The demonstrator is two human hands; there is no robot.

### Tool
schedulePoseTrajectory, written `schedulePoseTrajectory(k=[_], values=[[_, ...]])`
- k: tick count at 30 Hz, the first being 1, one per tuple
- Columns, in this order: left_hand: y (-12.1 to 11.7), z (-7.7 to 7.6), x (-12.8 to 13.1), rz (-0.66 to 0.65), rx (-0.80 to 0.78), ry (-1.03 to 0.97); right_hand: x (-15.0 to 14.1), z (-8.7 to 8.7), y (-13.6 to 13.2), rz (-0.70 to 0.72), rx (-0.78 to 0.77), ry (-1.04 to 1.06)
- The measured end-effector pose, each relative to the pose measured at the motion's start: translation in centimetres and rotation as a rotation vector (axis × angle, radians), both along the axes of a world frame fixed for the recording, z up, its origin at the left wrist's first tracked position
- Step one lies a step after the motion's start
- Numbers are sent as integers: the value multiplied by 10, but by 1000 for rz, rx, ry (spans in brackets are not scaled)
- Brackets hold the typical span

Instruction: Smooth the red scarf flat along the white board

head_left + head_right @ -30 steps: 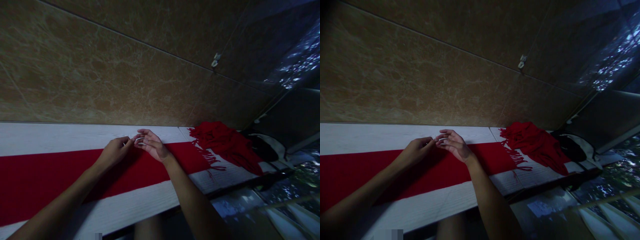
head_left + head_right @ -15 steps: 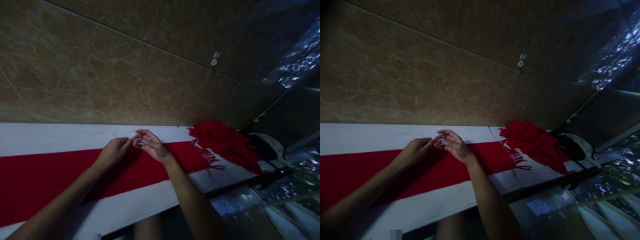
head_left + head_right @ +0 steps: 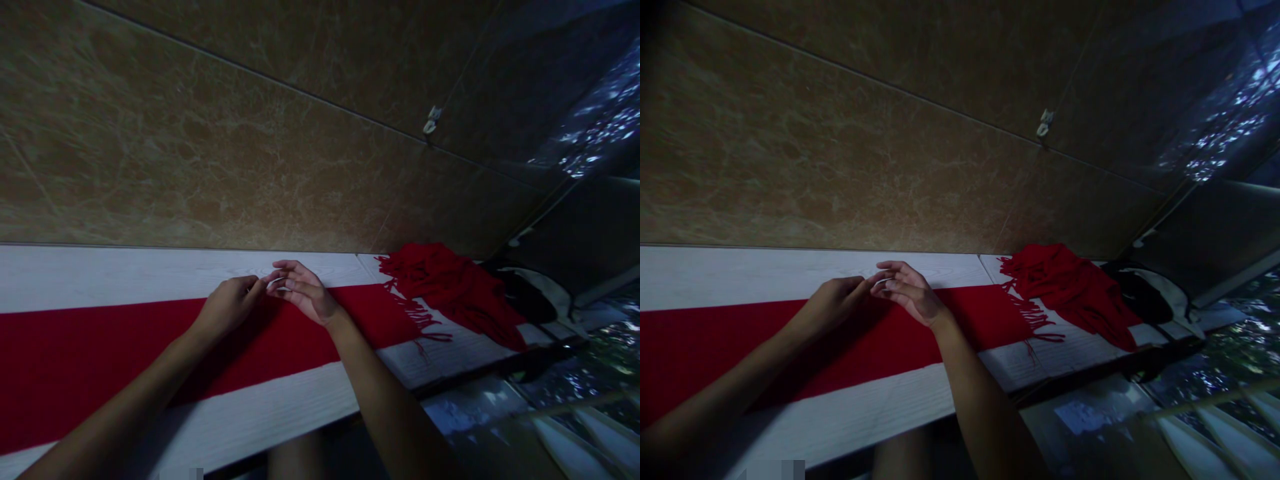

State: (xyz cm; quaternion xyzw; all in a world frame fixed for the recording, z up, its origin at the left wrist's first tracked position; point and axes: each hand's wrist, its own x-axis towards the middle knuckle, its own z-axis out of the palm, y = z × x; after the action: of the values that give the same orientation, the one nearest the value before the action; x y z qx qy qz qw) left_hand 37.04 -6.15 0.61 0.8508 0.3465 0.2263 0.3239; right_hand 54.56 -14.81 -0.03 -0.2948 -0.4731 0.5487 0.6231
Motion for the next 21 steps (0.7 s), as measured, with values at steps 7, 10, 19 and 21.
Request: schedulePoseTrajectory(k=[7,10,19,21], values=[[0,0,-1,10,19,-17,-1,2,0,-29,10,7],[-2,3,-1,36,3,-22,-1,2,0,-53,18,18],[-2,8,0,-17,-63,-78,0,0,1,-62,33,29],[-1,7,0,-27,-63,-76,0,0,2,-70,33,23]])
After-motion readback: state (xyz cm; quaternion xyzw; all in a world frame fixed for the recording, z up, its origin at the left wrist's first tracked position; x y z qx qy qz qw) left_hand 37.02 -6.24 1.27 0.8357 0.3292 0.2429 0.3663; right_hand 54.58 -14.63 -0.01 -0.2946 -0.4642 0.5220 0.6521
